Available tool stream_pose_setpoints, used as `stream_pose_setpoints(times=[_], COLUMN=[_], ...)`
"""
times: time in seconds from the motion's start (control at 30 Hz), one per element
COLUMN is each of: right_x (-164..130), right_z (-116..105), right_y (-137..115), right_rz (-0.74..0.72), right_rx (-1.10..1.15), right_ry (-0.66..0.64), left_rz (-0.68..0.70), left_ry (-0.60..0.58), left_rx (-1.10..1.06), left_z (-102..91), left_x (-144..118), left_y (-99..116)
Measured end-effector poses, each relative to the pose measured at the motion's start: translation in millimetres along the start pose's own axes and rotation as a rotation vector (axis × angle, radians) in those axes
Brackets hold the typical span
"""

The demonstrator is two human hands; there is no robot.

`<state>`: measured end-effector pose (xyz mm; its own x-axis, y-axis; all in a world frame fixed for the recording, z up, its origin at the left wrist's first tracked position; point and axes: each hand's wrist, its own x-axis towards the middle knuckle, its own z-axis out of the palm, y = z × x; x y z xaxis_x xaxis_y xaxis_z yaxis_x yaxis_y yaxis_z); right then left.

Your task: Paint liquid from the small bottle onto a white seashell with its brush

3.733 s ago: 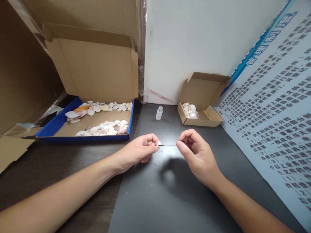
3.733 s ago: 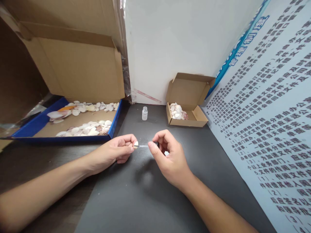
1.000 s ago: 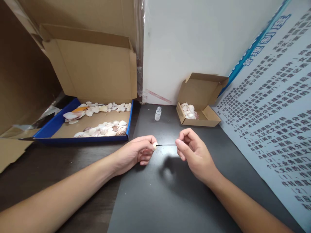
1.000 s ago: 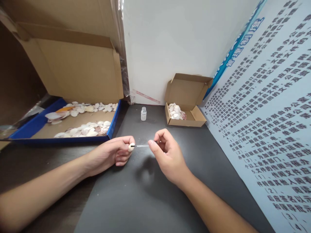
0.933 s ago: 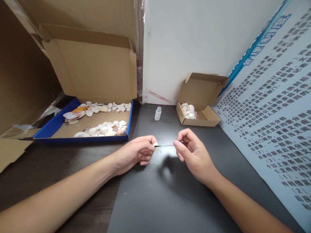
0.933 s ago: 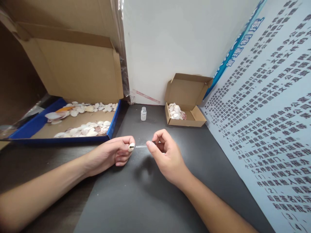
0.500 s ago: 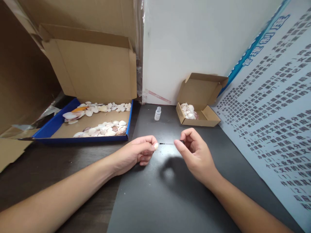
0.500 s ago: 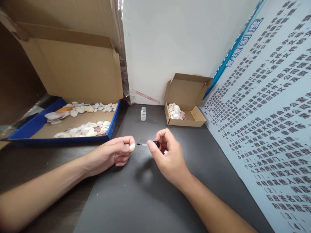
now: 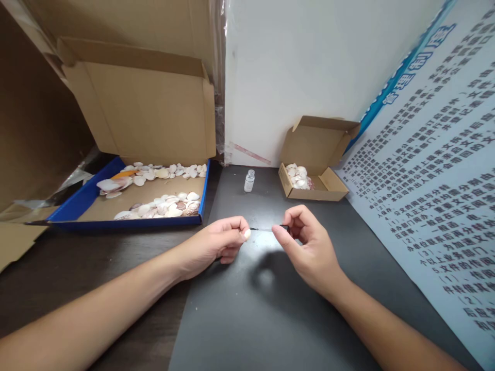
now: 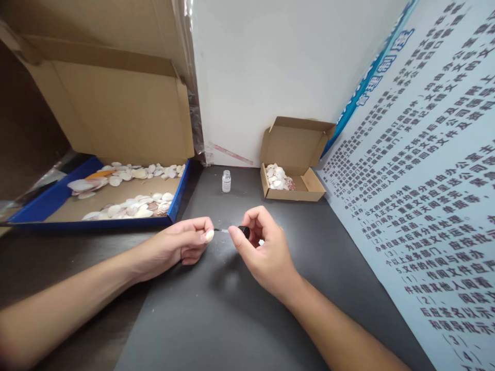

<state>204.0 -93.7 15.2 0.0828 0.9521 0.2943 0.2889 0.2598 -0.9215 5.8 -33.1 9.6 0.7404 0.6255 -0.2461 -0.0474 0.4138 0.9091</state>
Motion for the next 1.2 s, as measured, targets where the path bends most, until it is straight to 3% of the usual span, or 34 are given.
stream_pose_setpoints(times=[0.2,0.33,0.47,0.57,0.73,0.87,1.03,1.2], right_x=[0.4,0.2,-0.2,-0.1,-0.5,-0.1,-0.4,-1.0], right_z=[-1.0,-0.9,0.3,1.1,1.4,0.9,2.1,2.5], right_y=[-0.8,-1.1,-1.1,-1.0,-0.8,0.1,1.8,1.4], right_rz=[0.004,-0.036,-0.032,-0.029,-0.02,-0.005,-0.005,0.003], right_rx=[0.023,-0.049,-0.035,-0.093,-0.009,-0.074,0.011,-0.045], right_ry=[-0.018,0.068,0.011,0.051,-0.016,0.048,-0.026,0.038], left_rz=[0.094,0.116,0.124,0.13,0.124,0.126,0.123,0.117], left_ry=[0.025,0.035,0.035,0.025,0.017,0.02,0.013,0.011], left_rx=[0.069,0.137,0.159,0.166,0.163,0.162,0.15,0.135], left_z=[-0.4,0.8,0.3,-1.2,-2.5,-2.2,-3.7,-3.7], left_x=[2.9,3.9,4.2,5.1,6.0,5.5,6.2,6.5], left_y=[-3.8,-4.3,-4.8,-5.7,-6.1,-5.5,-6.8,-7.4])
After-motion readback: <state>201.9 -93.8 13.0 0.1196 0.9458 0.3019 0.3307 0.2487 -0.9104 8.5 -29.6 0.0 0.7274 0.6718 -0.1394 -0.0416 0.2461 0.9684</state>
